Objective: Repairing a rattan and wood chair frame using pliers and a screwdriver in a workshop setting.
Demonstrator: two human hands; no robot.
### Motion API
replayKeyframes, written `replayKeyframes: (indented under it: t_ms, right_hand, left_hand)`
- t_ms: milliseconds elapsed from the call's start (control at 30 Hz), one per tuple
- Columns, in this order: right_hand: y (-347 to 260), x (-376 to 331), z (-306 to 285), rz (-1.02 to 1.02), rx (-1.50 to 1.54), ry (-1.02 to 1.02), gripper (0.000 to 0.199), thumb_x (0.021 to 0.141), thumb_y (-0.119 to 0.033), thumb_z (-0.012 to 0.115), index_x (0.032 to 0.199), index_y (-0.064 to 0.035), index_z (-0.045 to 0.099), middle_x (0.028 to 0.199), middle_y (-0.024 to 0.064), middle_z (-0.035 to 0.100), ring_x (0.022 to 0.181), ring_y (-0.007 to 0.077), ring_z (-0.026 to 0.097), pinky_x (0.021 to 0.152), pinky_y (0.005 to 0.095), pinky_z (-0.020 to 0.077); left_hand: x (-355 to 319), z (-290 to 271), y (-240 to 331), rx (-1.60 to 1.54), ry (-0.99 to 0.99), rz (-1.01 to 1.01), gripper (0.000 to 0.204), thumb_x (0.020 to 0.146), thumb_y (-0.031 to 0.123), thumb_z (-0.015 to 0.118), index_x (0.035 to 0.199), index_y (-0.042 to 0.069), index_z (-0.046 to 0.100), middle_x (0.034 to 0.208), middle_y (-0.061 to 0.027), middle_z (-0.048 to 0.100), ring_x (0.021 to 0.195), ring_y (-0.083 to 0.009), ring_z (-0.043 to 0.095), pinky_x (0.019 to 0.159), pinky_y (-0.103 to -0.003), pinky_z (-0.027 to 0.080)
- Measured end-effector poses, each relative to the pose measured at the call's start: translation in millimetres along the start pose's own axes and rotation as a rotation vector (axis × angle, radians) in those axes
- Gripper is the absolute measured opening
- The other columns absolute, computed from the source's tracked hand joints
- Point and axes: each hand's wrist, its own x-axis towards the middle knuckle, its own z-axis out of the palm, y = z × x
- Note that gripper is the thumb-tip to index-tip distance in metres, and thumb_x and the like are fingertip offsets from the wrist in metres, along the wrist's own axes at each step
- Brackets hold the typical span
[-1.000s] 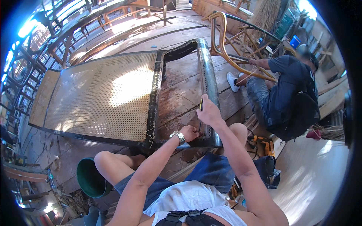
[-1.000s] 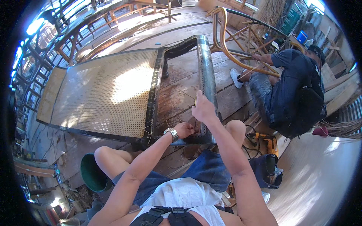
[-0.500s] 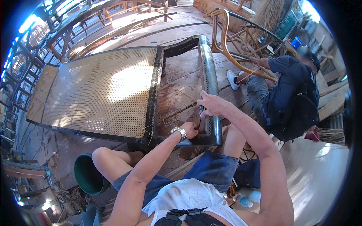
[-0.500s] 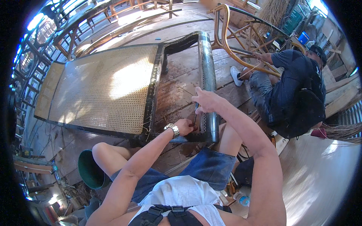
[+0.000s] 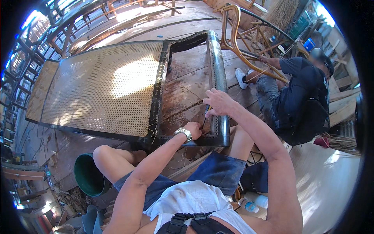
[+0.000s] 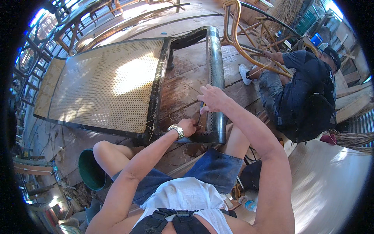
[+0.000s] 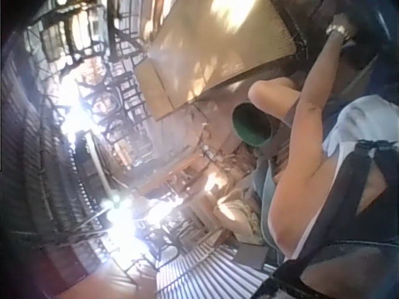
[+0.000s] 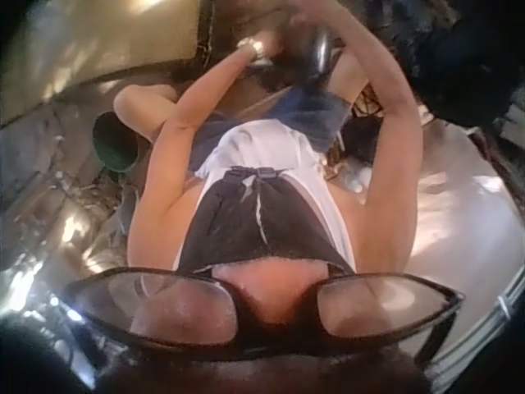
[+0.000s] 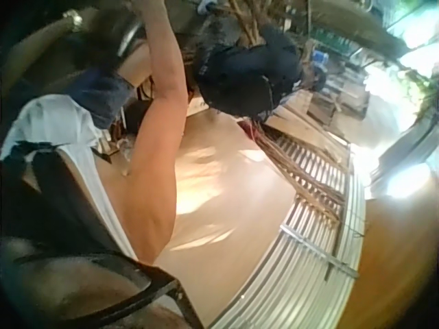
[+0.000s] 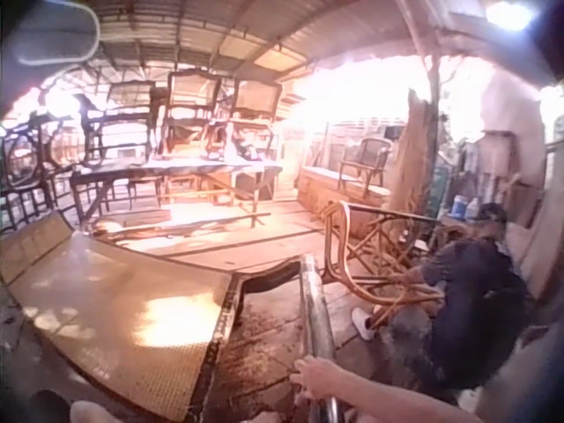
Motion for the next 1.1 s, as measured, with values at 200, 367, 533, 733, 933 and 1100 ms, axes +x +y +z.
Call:
replayKeyframes:
  t_ms: [200, 367, 533, 733, 933, 1100]
  right_hand:
    - [-11.2, -16.5, 2.1, 0.095, 0.085, 0.229, 0.054, 0.076, -0.051, 0.081, 0.102, -0.0060, 0.065, 0.107, 0.0150, 0.056, 0.105, 0.0335, 0.059, 0.091, 0.0427, 0.0505]
    - [-16.7, -30.4, -1.8, 0.247, 0.317, 0.489, 0.044, 0.083, -0.044, 0.078, 0.096, -0.0065, 0.061, 0.098, 0.0161, 0.062, 0.096, 0.0350, 0.065, 0.080, 0.0436, 0.0543]
    - [-3.7, -36.4, 7.4, 0.543, 0.570, 0.656, 0.037, 0.094, -0.039, 0.071, 0.101, -0.0042, 0.059, 0.083, 0.0223, 0.070, 0.083, 0.0427, 0.069, 0.072, 0.0491, 0.0534]
    - [9.6, -14.3, 28.0, 0.574, 0.800, 0.857, 0.029, 0.095, -0.027, 0.070, 0.109, -0.0031, 0.061, 0.088, 0.0238, 0.071, 0.086, 0.0403, 0.071, 0.076, 0.0448, 0.0543]
    - [11.1, -1.0, 60.0, 0.721, 1.111, 0.899, 0.035, 0.095, -0.029, 0.070, 0.113, 0.0006, 0.063, 0.096, 0.0171, 0.072, 0.088, 0.0255, 0.070, 0.082, 0.0367, 0.0535]
    - [15.3, -3.5, 59.8, 0.741, 1.160, 0.937, 0.039, 0.094, -0.029, 0.071, 0.115, 0.0025, 0.063, 0.099, 0.0165, 0.071, 0.091, 0.0232, 0.068, 0.085, 0.0354, 0.0526]
  left_hand:
    - [-12.9, -5.2, 10.9, -0.004, 0.194, -0.147, 0.026, 0.091, 0.027, 0.061, 0.098, 0.003, 0.071, 0.099, -0.0249, 0.071, 0.097, -0.0455, 0.068, 0.085, -0.052, 0.055]
    - [-12.0, -35.4, -19.5, -0.197, 0.949, -0.064, 0.034, 0.097, 0.032, 0.063, 0.120, 0.006, 0.063, 0.103, -0.0262, 0.064, 0.098, -0.0454, 0.064, 0.088, -0.052, 0.052]
    - [-41.5, -29.1, 1.4, -0.026, 0.496, -0.216, 0.042, 0.102, 0.042, 0.055, 0.116, 0.004, 0.065, 0.098, -0.0246, 0.066, 0.097, -0.0460, 0.062, 0.085, -0.051, 0.051]
    - [-55.4, 10.1, 33.7, -0.016, 0.373, 0.111, 0.040, 0.103, 0.037, 0.054, 0.092, 0.002, 0.070, 0.092, -0.0194, 0.065, 0.092, -0.0417, 0.063, 0.080, -0.049, 0.051]
    - [-65.0, 12.5, 32.0, -0.212, 0.496, 0.251, 0.035, 0.096, 0.036, 0.067, 0.094, 0.001, 0.071, 0.093, -0.0175, 0.063, 0.090, -0.0387, 0.062, 0.079, -0.045, 0.051]
    - [-70.4, -12.1, 12.3, -0.104, 0.266, 0.096, 0.056, 0.097, 0.055, 0.057, 0.099, 0.002, 0.074, 0.096, -0.0193, 0.065, 0.095, -0.0372, 0.064, 0.085, -0.045, 0.052]
